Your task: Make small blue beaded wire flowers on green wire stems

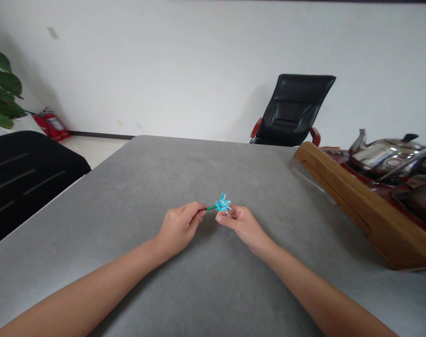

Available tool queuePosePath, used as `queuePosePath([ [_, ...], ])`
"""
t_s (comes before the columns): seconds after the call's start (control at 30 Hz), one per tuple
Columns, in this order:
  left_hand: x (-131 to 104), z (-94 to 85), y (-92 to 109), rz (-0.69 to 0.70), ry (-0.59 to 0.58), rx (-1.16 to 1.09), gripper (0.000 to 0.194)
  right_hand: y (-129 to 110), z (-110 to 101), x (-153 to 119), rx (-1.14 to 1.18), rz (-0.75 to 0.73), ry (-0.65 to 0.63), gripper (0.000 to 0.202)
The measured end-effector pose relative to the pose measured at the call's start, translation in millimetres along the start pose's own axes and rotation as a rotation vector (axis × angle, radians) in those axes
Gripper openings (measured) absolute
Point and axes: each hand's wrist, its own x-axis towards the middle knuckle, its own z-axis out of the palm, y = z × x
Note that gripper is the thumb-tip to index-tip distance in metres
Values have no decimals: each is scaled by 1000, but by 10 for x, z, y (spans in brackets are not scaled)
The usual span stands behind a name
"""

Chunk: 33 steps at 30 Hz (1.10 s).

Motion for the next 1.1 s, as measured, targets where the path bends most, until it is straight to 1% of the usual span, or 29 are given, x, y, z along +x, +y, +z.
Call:
queuePosePath([
  [0.17, -13, -15, 23, 135, -26, 17, 18, -85, -34, -9, 8, 14, -34, 25],
  [0.33, -19, -34, 58, 289, -58, 113, 19, -120, -78, 0, 84, 43, -82, 26],
  [0.53, -7, -58, 79, 402, -108, 161, 20, -78, -140, 40, 155, 161, -96, 25],
  [0.67, -1, -49, 66, 433, -147, 175, 21, -119, -186, 41, 156, 201, -90, 25],
  [0.87, 6, -36, 67, 469, -166, 203, 21, -213, -237, 27, 133, 181, -95, 24],
  [0.93, 8, -33, 75, 473, -172, 231, 22, -244, -258, 28, 89, 144, -110, 22],
  [1.0, 8, -29, 81, 484, -177, 266, 22, -284, -278, 20, -7, 82, -119, 20],
  [1.1, 5, -18, 79, 491, -182, 305, 23, -374, -283, -24, -209, 0, -111, 17],
])
